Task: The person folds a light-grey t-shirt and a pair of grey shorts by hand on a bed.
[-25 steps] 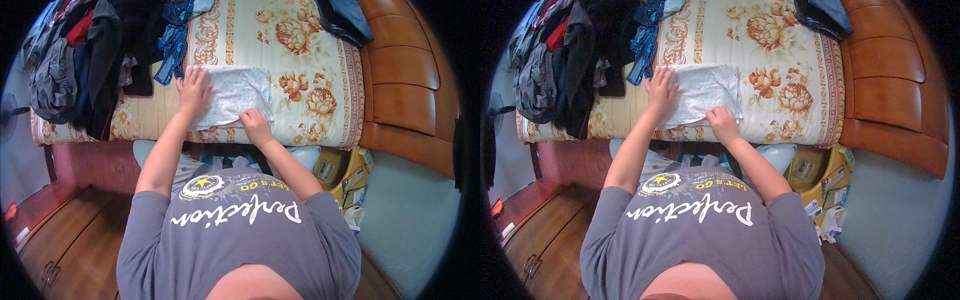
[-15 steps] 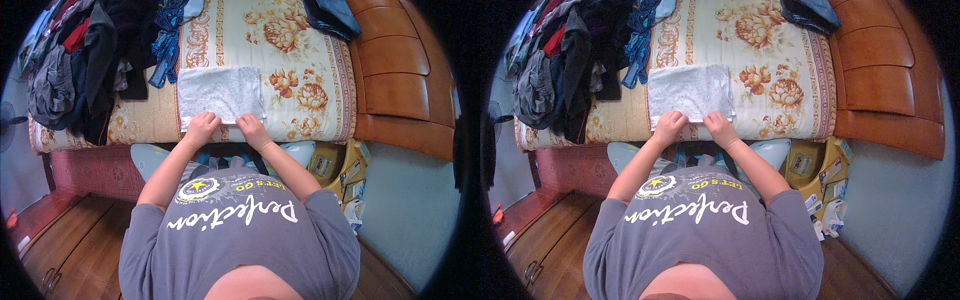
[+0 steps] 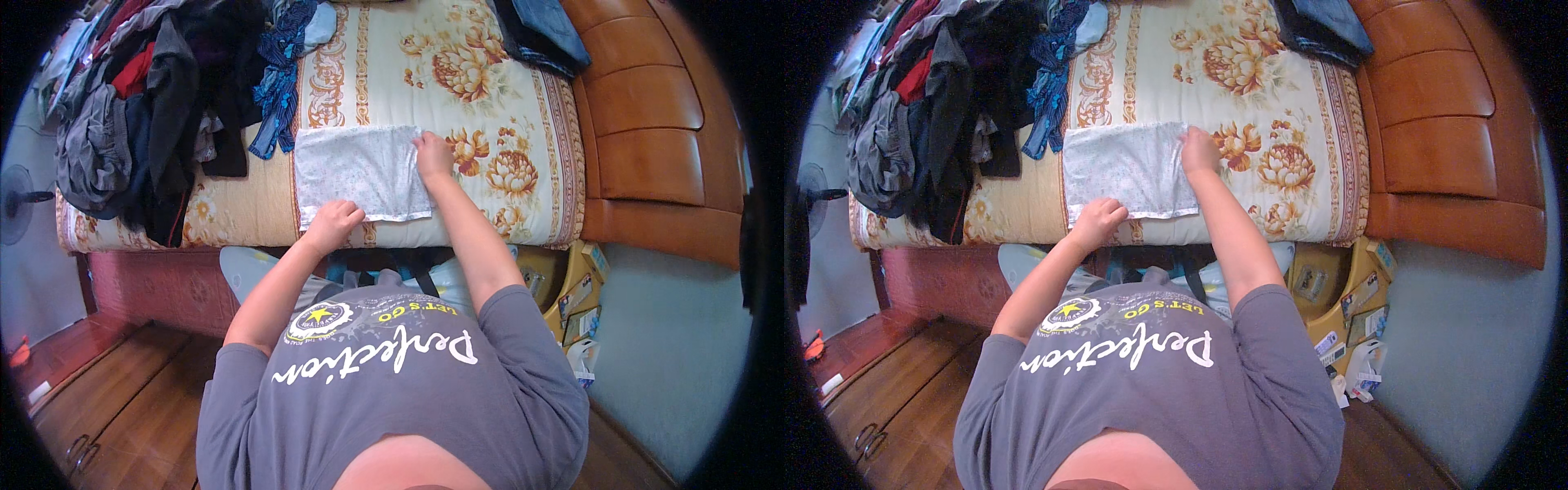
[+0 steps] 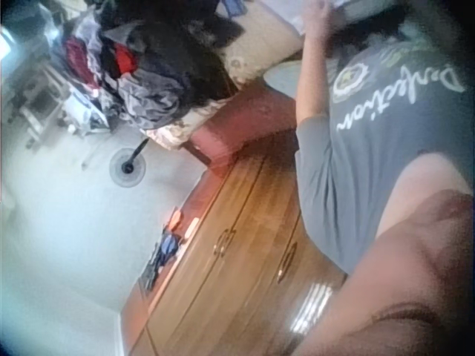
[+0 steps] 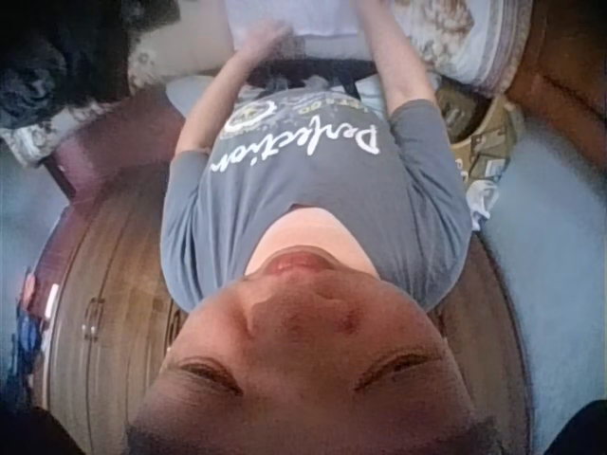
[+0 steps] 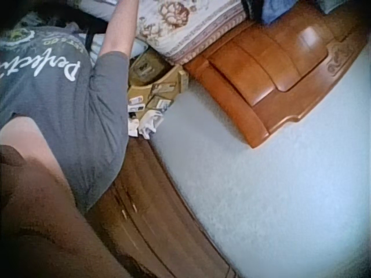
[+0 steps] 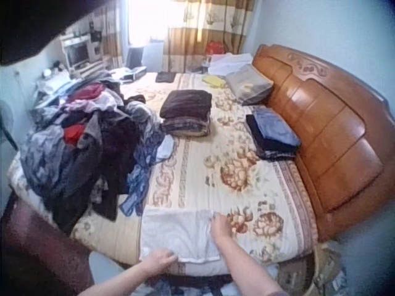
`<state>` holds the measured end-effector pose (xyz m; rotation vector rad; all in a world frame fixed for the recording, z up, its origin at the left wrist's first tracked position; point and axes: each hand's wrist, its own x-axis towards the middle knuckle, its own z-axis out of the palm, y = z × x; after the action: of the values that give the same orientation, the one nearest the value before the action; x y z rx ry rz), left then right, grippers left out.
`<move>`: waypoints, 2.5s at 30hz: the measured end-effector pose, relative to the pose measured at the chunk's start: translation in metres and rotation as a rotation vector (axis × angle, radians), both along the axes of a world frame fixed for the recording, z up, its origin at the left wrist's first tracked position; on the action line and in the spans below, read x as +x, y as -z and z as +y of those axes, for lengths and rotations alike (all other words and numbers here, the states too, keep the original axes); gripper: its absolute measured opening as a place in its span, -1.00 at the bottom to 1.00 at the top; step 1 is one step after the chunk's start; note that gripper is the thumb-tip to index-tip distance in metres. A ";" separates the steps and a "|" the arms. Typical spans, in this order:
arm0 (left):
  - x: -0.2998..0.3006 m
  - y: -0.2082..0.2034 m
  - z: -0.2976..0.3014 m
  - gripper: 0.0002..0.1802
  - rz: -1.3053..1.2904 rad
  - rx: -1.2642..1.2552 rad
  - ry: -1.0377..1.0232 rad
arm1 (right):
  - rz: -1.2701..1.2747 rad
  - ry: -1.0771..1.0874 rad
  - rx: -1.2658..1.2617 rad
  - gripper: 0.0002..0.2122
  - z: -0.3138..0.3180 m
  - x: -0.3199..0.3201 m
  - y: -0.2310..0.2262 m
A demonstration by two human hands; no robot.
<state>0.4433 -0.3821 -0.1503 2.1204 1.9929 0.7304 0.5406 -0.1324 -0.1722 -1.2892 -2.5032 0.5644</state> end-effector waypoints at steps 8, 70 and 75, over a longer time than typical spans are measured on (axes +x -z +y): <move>-0.001 0.004 -0.001 -0.78 -0.022 -0.053 0.000 | 0.093 0.002 0.046 -0.79 -0.003 0.009 0.006; -0.054 -0.018 -0.005 -0.55 -1.529 -0.041 -0.743 | 0.423 0.098 -1.130 -0.71 -0.039 0.020 -0.028; -0.089 -0.122 0.038 -0.69 -1.651 -0.075 -0.807 | 0.526 0.042 -1.195 -0.75 -0.006 0.001 -0.108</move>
<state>0.3548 -0.3437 -0.0282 0.0505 1.4937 1.6131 0.5412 -0.1389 -0.0645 -1.1916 -1.6085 2.2237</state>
